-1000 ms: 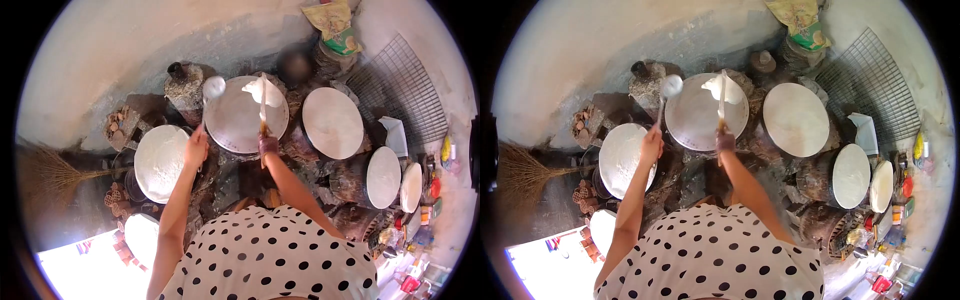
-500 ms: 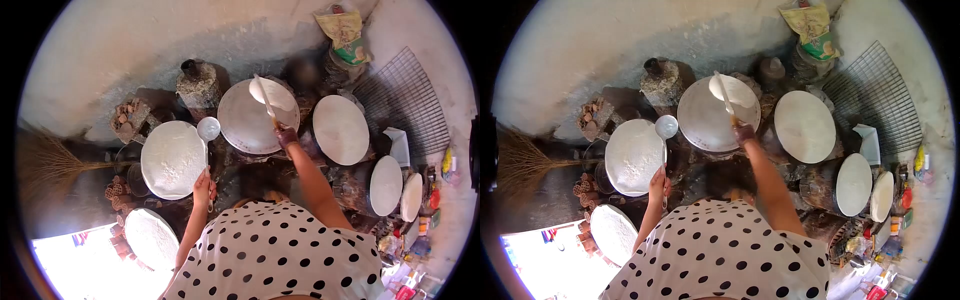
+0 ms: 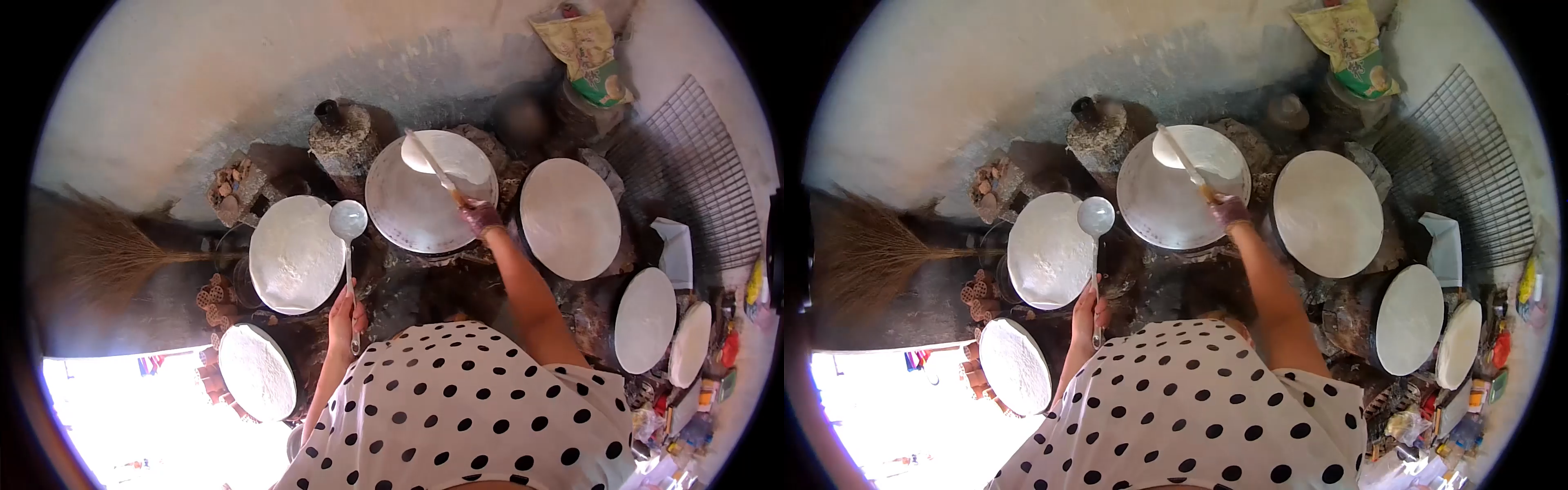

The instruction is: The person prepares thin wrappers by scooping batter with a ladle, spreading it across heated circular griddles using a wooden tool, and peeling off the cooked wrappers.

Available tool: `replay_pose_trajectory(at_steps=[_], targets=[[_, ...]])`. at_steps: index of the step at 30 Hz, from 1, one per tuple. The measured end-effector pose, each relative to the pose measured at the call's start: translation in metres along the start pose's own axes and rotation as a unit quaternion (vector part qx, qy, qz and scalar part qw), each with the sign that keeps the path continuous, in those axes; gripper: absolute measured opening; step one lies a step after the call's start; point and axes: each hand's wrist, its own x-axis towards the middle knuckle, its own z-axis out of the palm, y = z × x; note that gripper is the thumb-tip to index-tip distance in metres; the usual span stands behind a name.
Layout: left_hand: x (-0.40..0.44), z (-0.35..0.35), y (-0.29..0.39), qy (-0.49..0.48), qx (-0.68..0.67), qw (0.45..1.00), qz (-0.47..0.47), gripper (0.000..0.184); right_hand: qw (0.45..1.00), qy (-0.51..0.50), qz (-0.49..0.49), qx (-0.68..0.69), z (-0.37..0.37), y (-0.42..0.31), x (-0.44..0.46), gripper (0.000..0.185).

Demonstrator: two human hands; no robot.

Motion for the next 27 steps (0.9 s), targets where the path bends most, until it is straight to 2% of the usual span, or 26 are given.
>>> replay_pose_trajectory(at_steps=[2,3,6,9,10,12,13,14,16,17,19,20,22,23,25,27], targets=[[-0.006,0.002,-0.003,0.014,-0.013,1.0,0.003,0.035,0.99,0.001,-0.001,0.142,-0.015,0.033,0.013,0.04],[-0.011,0.003,-0.006,0.003,-0.019,1.0,0.013,0.035,0.99,-0.004,-0.007,0.143,-0.007,0.063,0.028,0.04],[-0.022,0.008,-0.013,0.014,-0.035,0.999,0.016,0.038,0.997,0.074,0.021,0.013,-0.026,0.026,-0.001,0.04],[-0.027,0.011,-0.021,0.02,-0.053,0.998,-0.007,0.037,0.992,-0.001,-0.011,-0.129,-0.011,-0.01,0.017,0.042],[-0.029,0.014,-0.023,0.022,-0.052,0.998,-0.005,0.037,0.992,-0.003,-0.012,-0.127,-0.006,-0.003,0.028,0.042],[-0.036,0.02,-0.028,0.034,-0.079,0.996,-0.012,0.033,0.994,-0.055,-0.085,-0.042,0.002,0.013,0.041,0.042],[-0.04,0.02,-0.029,0.036,-0.078,0.996,-0.009,0.033,0.99,-0.088,-0.105,0.034,-0.02,0.003,0.029,0.039],[-0.044,0.018,-0.031,0.04,-0.079,0.996,-0.008,0.033,0.99,-0.065,-0.114,-0.046,-0.031,0.014,0.035,0.039],[-0.048,0.018,-0.033,0.013,-0.114,0.993,0.003,0.034,0.995,0.01,-0.06,-0.08,-0.058,0.021,0.032,0.039],[-0.051,0.02,-0.035,0.018,-0.117,0.993,0.005,0.034,0.995,0.004,-0.063,-0.08,-0.06,0.017,0.031,0.039],[-0.058,0.027,-0.034,0.045,-0.098,0.994,0.017,0.034,0.988,0.105,-0.003,-0.117,-0.06,0.009,0.025,0.038],[-0.059,0.026,-0.036,0.048,-0.097,0.994,0.015,0.034,0.988,0.102,-0.001,-0.116,-0.042,0.019,0.034,0.038],[-0.055,0.025,-0.041,0.051,-0.115,0.992,0.011,0.035,0.968,0.048,-0.128,-0.211,0.003,0.048,0.065,0.035],[-0.054,0.025,-0.045,0.052,-0.116,0.992,0.012,0.035,0.968,0.047,-0.129,-0.211,-0.001,0.039,0.06,0.035],[-0.053,0.024,-0.05,0.044,-0.133,0.99,0.005,0.034,0.988,-0.094,-0.102,-0.073,-0.017,0.012,0.044,0.035],[-0.055,0.026,-0.053,0.04,-0.141,0.989,0.005,0.034,0.989,-0.086,-0.119,-0.03,-0.036,0.025,0.044,0.035]])
